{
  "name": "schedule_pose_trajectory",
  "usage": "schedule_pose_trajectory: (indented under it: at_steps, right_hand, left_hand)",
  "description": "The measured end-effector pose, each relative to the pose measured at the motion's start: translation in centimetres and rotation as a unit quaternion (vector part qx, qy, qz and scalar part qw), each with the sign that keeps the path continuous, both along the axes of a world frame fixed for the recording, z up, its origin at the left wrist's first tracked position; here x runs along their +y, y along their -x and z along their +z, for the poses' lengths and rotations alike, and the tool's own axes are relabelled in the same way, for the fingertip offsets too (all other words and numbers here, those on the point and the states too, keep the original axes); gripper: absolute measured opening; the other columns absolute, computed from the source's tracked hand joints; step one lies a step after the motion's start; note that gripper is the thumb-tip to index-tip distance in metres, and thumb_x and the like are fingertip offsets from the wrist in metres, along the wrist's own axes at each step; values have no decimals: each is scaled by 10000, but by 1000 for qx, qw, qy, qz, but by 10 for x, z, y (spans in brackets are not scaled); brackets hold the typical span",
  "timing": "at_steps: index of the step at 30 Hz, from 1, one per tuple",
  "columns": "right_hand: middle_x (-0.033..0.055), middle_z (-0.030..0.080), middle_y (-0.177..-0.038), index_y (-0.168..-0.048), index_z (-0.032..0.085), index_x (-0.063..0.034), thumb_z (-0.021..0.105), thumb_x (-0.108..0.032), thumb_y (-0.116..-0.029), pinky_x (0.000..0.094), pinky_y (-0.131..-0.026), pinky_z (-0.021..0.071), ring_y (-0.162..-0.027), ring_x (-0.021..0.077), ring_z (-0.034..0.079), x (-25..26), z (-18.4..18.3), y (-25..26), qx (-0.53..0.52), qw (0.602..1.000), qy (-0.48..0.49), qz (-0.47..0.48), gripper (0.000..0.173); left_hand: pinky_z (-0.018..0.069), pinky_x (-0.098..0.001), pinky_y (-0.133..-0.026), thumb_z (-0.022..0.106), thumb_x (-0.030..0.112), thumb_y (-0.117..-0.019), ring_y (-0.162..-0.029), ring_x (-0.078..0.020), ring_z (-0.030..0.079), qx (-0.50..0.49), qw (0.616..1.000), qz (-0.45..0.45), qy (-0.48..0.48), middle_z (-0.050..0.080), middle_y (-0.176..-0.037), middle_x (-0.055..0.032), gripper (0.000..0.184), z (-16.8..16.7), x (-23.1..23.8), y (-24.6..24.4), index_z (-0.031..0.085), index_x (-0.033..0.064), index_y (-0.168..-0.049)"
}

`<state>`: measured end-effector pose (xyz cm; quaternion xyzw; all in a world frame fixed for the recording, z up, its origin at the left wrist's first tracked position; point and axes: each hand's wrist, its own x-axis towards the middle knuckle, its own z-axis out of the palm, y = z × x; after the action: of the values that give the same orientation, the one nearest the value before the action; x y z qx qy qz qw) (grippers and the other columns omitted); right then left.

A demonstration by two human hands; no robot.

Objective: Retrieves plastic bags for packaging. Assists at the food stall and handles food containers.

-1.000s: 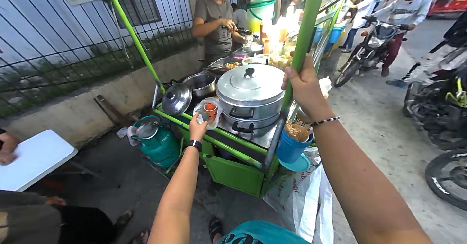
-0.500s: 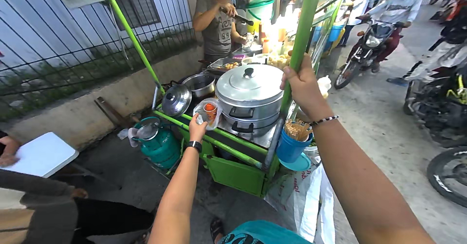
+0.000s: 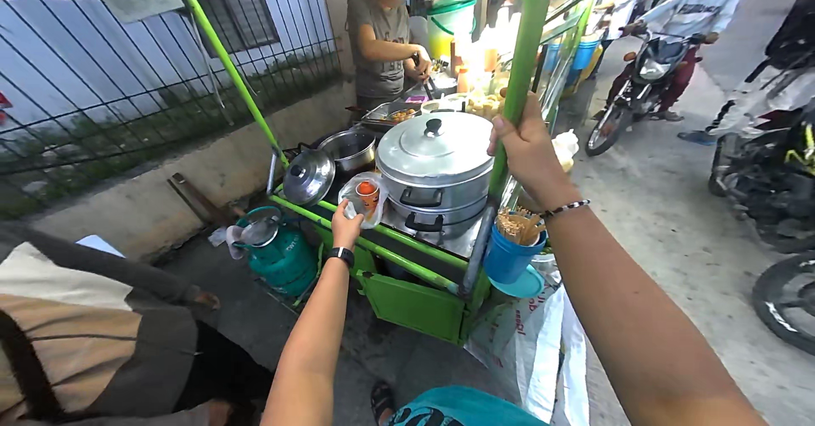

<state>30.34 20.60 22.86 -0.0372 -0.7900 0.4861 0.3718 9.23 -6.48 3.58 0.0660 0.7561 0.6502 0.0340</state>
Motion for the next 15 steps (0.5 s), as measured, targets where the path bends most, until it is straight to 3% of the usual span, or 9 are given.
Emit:
schedule_pose_trajectory:
  at_steps: [15]
  right_hand:
    - [79,605,-917,-1557,276,-115,476,-267,-1089,337,-692,590,-730,156,651,0,-1,0,1,1000,4,0,531]
  left_hand:
    - [595,-535,-845,721,17,-885,-1112,-392,647,-6,1000,1,-9,514,-1415,-277,698,-2,-1,0,429,62,-1518]
